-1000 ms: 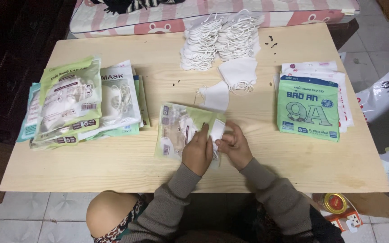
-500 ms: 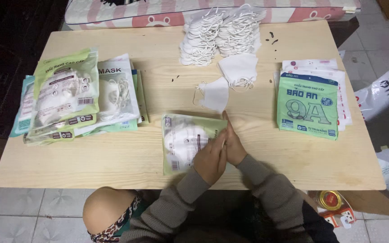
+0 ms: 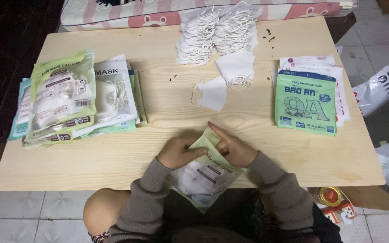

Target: Counting and packaging face masks into plastic bags

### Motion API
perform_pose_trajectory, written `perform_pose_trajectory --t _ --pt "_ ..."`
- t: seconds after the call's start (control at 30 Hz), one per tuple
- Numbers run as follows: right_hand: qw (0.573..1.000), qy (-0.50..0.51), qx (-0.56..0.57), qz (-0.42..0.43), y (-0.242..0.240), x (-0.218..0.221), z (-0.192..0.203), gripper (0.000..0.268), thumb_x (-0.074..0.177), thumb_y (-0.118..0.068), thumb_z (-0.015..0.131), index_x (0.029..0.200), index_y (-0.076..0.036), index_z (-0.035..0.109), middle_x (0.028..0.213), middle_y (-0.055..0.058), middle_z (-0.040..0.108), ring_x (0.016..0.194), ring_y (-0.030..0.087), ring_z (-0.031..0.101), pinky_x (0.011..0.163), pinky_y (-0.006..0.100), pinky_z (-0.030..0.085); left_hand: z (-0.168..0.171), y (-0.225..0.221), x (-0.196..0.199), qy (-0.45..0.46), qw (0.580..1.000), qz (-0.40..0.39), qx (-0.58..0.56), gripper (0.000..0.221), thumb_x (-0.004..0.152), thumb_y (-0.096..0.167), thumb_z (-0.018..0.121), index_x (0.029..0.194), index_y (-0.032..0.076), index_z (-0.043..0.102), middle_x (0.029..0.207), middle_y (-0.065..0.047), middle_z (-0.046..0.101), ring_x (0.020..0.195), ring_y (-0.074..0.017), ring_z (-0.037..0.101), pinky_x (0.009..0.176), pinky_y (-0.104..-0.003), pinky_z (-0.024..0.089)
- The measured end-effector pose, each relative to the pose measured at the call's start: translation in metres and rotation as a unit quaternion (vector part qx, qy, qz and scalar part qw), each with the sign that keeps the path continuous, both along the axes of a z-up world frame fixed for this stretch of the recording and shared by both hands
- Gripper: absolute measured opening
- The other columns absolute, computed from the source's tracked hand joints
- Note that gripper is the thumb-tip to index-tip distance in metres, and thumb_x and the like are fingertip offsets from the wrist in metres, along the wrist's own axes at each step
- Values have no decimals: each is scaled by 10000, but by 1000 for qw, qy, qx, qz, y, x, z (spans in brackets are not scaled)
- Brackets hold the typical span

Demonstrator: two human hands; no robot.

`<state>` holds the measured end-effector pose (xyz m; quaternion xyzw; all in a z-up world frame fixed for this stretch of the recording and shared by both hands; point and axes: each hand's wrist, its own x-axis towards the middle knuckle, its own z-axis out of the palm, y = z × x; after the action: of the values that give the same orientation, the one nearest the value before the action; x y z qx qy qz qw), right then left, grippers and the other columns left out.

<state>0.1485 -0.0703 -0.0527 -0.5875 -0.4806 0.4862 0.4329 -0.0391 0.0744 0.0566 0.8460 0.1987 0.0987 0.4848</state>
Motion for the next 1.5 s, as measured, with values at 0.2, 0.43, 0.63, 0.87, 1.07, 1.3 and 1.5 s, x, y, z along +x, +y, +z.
perform_pose_trajectory --t 0.2,0.43,0.63,0.87,1.07,1.3,1.5 --pt "984 -61 91 -141 3 -16 42 986 730 130 723 1603 -145 355 878 145 800 863 274 758 793 441 627 -78 5 -8 -89 939 92 -319 123 927 114 761 967 9 811 823 -160 786 722 -154 680 685 -319 602" --pt "879 -79 220 -415 -5 20 53 768 798 -124 873 1457 -19 492 1278 212 633 1093 287 630 892 412 601 -119 30 -19 -210 898 217 -319 173 960 135 715 1035 -2 790 782 -177 778 697 -156 709 665 -343 628" --pt "929 158 134 -307 8 -4 30 1041 611 -31 944 1523 -3 444 1295 164 653 1180 228 603 1008 397 529 -159 24 -13 -241 883 258 -309 201 970 139 715 1083 -18 769 840 -151 781 734 -145 684 715 -338 627" --pt "914 205 123 -327 10 -7 22 921 603 63 917 1447 -33 562 1184 170 731 1059 203 676 950 355 561 -34 -11 3 -249 873 239 -345 385 836 45 814 1196 2 684 1053 -126 772 911 -164 691 855 -363 618" --pt "904 210 136 -347 8 -3 36 895 575 81 915 1402 -3 583 1126 146 726 1010 194 685 930 358 568 -97 12 -5 -284 838 264 -384 515 795 -9 819 1269 -13 618 930 -162 774 829 -220 741 752 -376 653" --pt "894 229 148 -356 7 11 27 849 610 82 885 1398 5 578 1103 153 719 1001 220 705 915 378 582 -93 11 -3 -294 842 244 -382 589 830 -10 790 1371 34 560 916 -142 782 828 -191 742 769 -343 656" --pt "860 276 150 -402 5 11 31 664 667 80 825 1294 -17 628 1040 130 740 907 236 746 836 392 613 -46 -16 -1 -211 889 90 -396 551 761 -12 859 1275 26 664 1110 -148 764 992 -198 703 861 -368 616"
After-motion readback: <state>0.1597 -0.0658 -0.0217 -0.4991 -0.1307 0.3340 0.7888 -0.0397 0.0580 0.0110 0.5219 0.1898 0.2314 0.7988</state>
